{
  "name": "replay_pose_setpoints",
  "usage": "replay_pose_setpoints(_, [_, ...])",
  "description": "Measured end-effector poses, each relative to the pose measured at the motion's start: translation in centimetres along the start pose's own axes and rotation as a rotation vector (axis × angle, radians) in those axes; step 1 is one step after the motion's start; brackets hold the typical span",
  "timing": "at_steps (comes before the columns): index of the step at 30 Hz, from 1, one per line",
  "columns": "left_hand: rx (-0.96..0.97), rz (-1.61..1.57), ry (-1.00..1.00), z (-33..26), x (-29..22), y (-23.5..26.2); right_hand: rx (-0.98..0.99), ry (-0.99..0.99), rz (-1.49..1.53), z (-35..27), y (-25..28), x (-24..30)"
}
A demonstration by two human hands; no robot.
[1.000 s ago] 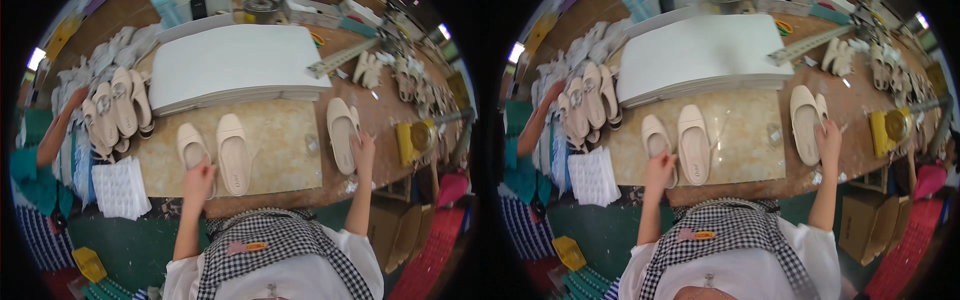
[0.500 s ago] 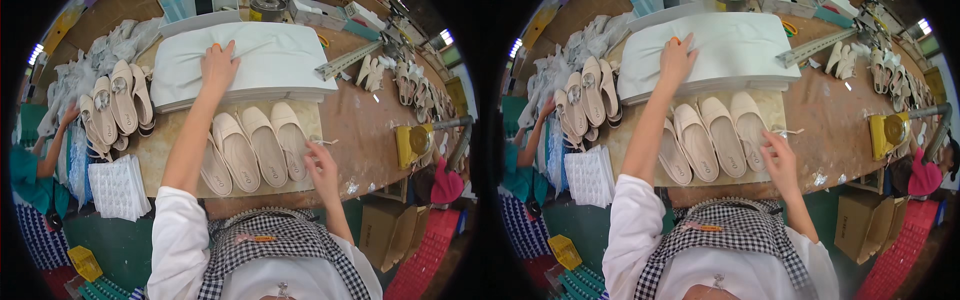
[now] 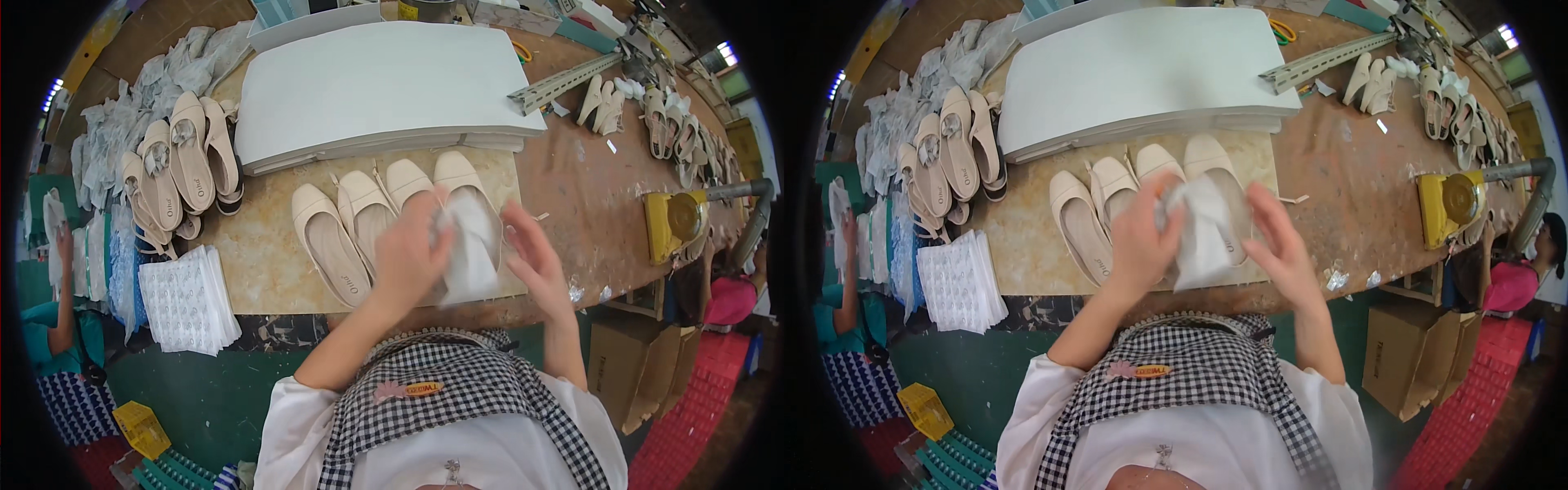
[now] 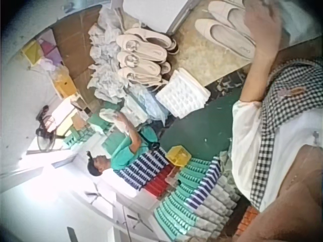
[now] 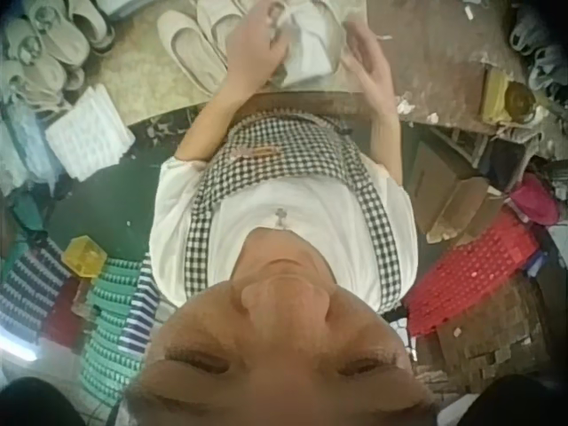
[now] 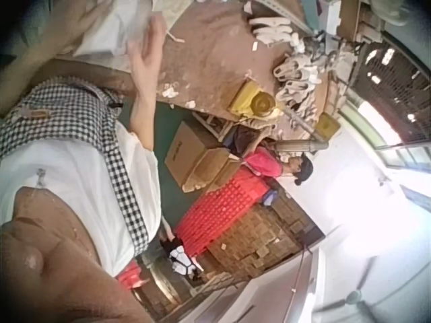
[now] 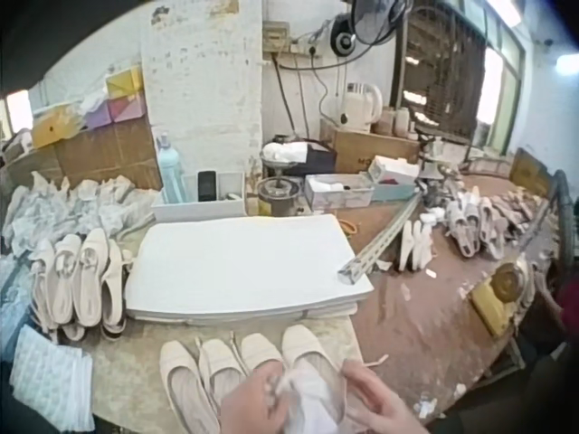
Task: Wiping shoes clean and packing them into protective bags.
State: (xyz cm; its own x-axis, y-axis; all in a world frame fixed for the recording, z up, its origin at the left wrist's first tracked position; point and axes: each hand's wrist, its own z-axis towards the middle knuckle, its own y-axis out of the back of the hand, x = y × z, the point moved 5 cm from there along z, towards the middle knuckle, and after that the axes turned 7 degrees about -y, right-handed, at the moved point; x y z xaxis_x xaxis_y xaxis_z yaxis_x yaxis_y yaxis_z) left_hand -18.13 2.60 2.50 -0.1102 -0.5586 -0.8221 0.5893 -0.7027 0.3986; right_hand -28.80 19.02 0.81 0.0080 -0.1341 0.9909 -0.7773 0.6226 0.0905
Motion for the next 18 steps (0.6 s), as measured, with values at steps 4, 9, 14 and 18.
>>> replay_pose_setpoints(4, [0.01, -0.488, 0.307, 0.6, 1.7, -5.3, -0.189, 0.212, -0.552, 0.1, -2.4, 1.1])
replay_pose_setpoints(9, [0.867, 0.415, -0.089, -2.6, 0.4, -9.0, -0.139, -0.128, -0.278, 3.8, 4.0, -4.5])
replay_pose_setpoints(14, [0.495, 0.447, -0.371, -5.9, 0.7, -9.2, -0.038, 0.132, -1.388, 7.0, -4.3, -5.1])
replay_pose_setpoints(18, [0.628, 0.405, -0.265, -6.0, 1.6, -9.3, 0.084, 0.232, -1.065, 8.4, -3.9, -3.8])
